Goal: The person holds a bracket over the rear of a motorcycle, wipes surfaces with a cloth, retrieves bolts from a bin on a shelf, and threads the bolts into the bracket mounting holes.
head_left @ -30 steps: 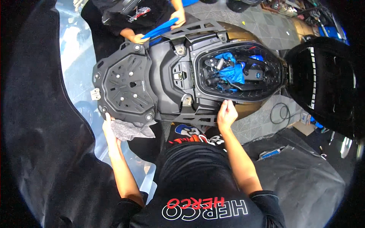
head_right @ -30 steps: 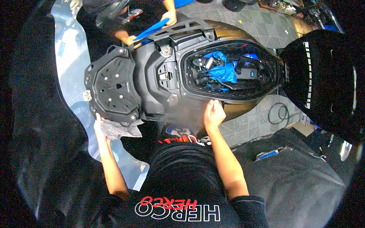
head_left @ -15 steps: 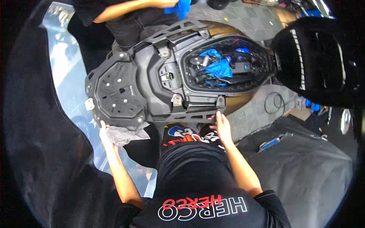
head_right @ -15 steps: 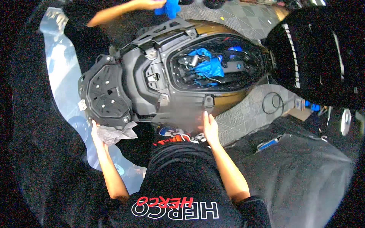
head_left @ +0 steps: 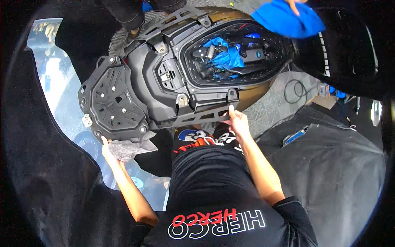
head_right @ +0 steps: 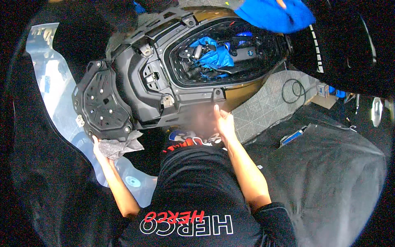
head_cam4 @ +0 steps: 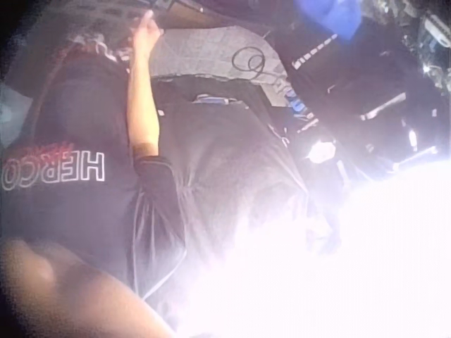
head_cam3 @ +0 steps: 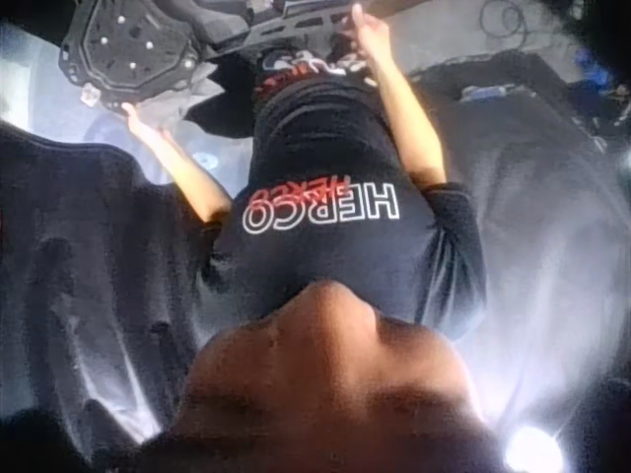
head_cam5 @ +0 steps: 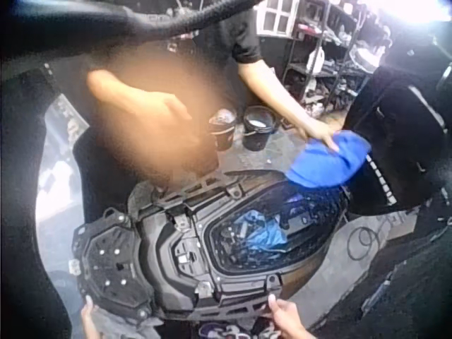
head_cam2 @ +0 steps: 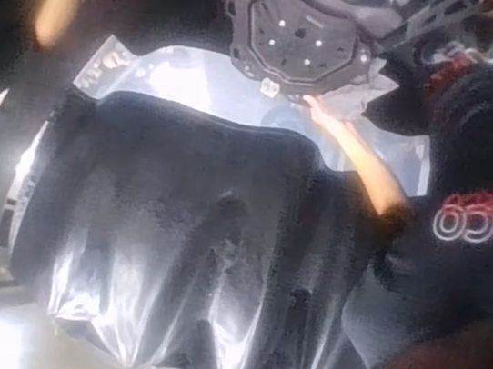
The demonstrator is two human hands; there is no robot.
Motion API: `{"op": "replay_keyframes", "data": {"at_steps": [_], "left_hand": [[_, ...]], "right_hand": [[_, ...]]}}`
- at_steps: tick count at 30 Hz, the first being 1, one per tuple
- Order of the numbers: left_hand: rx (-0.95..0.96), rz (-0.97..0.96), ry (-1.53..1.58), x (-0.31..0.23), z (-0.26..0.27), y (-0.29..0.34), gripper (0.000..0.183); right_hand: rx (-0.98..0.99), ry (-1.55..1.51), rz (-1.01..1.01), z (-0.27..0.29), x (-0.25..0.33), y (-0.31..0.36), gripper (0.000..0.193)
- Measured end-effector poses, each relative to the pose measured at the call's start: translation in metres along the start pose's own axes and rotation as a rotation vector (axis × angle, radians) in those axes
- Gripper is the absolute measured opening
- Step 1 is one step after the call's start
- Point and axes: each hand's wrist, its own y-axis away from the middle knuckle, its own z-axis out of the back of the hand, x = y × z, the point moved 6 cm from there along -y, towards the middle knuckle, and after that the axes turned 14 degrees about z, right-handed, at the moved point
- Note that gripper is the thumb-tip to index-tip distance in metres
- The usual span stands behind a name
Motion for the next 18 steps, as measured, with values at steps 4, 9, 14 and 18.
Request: {"op": "replay_keyframes", "data": {"at_steps": [4, 9, 14, 18], "left_hand": [[-0.073, -0.077, 0.016, -0.005, 0.008, 0.008, 0.036], [-0.064, -0.093, -0.029, -0.008, 0.003, 0.001, 0.036], [-0.031, -0.119, 0.022, -0.008, -0.005, 0.017, 0.035], [0.007, -0.145, 0.020, -0.010, -0.008, 0.013, 0.034]], "right_hand": [[-0.020, -0.064, 0.000, -0.005, 0.000, -0.005, 0.045], [-0.014, -0.046, 0.039, -0.001, -0.001, -0.006, 0.048], [0.018, -0.086, 0.076, -0.004, 0.000, -0.002, 0.048], [0.011, -0.090, 0.116, -0.001, -0.002, -0.004, 0.048]]}}
